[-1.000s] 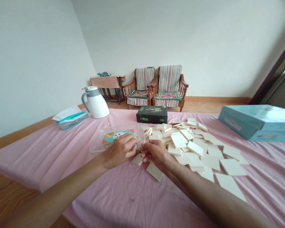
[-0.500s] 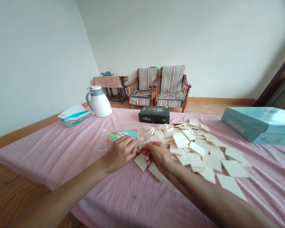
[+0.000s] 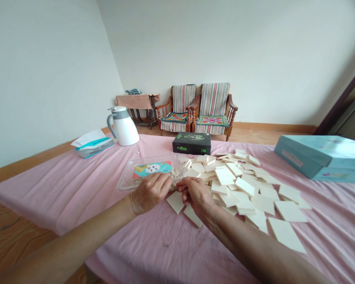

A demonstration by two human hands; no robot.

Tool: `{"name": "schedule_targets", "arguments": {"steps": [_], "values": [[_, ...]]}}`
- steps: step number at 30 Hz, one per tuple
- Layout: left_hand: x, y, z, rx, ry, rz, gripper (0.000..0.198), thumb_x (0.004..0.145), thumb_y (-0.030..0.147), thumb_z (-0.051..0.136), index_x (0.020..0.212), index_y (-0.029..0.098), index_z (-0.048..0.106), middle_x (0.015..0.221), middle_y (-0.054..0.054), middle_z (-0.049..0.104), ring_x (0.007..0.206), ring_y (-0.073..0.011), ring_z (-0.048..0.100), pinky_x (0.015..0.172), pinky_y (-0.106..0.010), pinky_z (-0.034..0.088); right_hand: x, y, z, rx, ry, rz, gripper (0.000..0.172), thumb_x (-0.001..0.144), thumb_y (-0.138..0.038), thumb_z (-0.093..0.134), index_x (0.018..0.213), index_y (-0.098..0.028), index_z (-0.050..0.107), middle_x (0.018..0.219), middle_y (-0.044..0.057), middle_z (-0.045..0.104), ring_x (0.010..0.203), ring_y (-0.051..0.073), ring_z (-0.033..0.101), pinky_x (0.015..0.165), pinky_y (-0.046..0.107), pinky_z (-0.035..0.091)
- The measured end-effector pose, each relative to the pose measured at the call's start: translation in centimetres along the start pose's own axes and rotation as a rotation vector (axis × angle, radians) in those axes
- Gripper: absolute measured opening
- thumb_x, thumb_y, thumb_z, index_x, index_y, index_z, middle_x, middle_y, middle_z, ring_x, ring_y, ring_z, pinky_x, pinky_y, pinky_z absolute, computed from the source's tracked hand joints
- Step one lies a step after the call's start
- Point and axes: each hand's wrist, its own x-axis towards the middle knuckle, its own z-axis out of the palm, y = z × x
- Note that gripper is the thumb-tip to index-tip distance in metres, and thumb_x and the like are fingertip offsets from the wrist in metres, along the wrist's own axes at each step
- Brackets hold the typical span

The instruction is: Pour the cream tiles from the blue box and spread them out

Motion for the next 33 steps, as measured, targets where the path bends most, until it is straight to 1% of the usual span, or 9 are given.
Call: {"name": "schedule_targets", "arguments": {"steps": [2,4,7,9,14,21,25,28,33], "values": [[0.1,-0.1,0.0,-0.086,-0.076,-0.081,0.013,0.088,0.013,0.045,0.087,0.014,0.058,0.077,-0.006,0.062,0.076,-0.0182,0.059,0.067,-0.030,0.047,0.1,0.0,-0.1,0.000,-0.002,-0.001,0.009,0.062,-0.016,0.049,0.055,-0.015,0.055,0.043,-0.004,0.050,0.026,0.006,0.037,0.025,0.020,0.025],[0.2,-0.2,-0.2,-0.147,-0.159,-0.106,0.014,0.088,0.013,0.045,0.090,0.015,0.058,0.080,-0.005,0.061,0.079,-0.0183,0.058,0.071,-0.031,0.047,0.1,-0.1,-0.1,-0.001,0.002,-0.008,0.009,0.061,-0.016,0.049,0.054,-0.015,0.055,0.042,-0.003,0.050,0.027,0.006,0.038,0.026,0.020,0.025],[0.4,-0.2,-0.4,-0.166,-0.270,-0.054,0.012,0.089,0.016,0.046,0.091,0.016,0.057,0.082,-0.004,0.059,0.081,-0.0189,0.055,0.070,-0.031,0.046,0.0,-0.1,-0.1,-0.006,0.007,-0.019,0.010,0.061,-0.015,0.049,0.051,-0.016,0.052,0.039,-0.004,0.049,0.026,0.006,0.037,0.026,0.019,0.024],[0.6,-0.1,-0.3,-0.129,-0.299,-0.028,0.011,0.090,0.017,0.046,0.089,0.016,0.056,0.081,-0.004,0.058,0.079,-0.0193,0.054,0.068,-0.032,0.044,0.0,-0.1,-0.1,-0.007,0.010,-0.024,0.011,0.061,-0.016,0.048,0.050,-0.016,0.051,0.037,-0.004,0.047,0.025,0.006,0.035,0.026,0.019,0.022],[0.9,-0.2,0.2,-0.077,-0.276,-0.002,0.010,0.088,0.016,0.047,0.083,0.016,0.055,0.076,-0.003,0.057,0.072,-0.0197,0.054,0.063,-0.032,0.041,-0.2,-0.1,0.1,0.001,0.019,-0.045,0.010,0.060,-0.017,0.048,0.051,-0.016,0.052,0.038,-0.005,0.047,0.024,0.006,0.033,0.026,0.020,0.019],[1.7,-1.3,0.3,-0.309,-0.286,-0.138,0.018,0.089,0.026,0.047,0.074,0.018,0.053,0.072,-0.002,0.059,0.067,-0.0155,0.056,0.059,-0.026,0.037,-0.4,0.0,0.1,-0.018,0.036,-0.073,0.010,0.060,-0.017,0.047,0.050,-0.017,0.050,0.039,-0.005,0.047,0.025,0.007,0.035,0.026,0.021,0.019],[2.4,-2.1,0.2,-0.424,-0.276,-0.315,0.024,0.091,0.020,0.039,0.070,0.017,0.051,0.068,-0.001,0.058,0.063,-0.0132,0.055,0.057,-0.024,0.036,-0.4,0.0,0.0,-0.021,0.028,-0.079,0.012,0.061,-0.018,0.047,0.049,-0.017,0.050,0.040,-0.004,0.048,0.025,0.006,0.034,0.026,0.020,0.019],[2.7,-2.6,0.0,-0.450,-0.245,-0.427,0.023,0.092,0.019,0.038,0.074,0.017,0.051,0.071,-0.001,0.058,0.066,-0.0129,0.056,0.059,-0.024,0.038,-0.3,0.0,0.0,-0.018,0.022,-0.065,0.011,0.061,-0.019,0.047,0.052,-0.017,0.051,0.039,-0.005,0.047,0.025,0.006,0.034,0.026,0.020,0.018],[2.4,-2.3,-0.7,-0.382,-0.220,-0.358,0.019,0.093,0.025,0.038,0.084,0.017,0.053,0.082,-0.003,0.059,0.077,-0.0152,0.057,0.069,-0.027,0.041,-0.6,0.1,0.1,-0.022,0.008,-0.048,0.009,0.061,-0.019,0.047,0.055,-0.017,0.053,0.041,-0.005,0.049,0.026,0.006,0.037,0.026,0.020,0.021]]}}
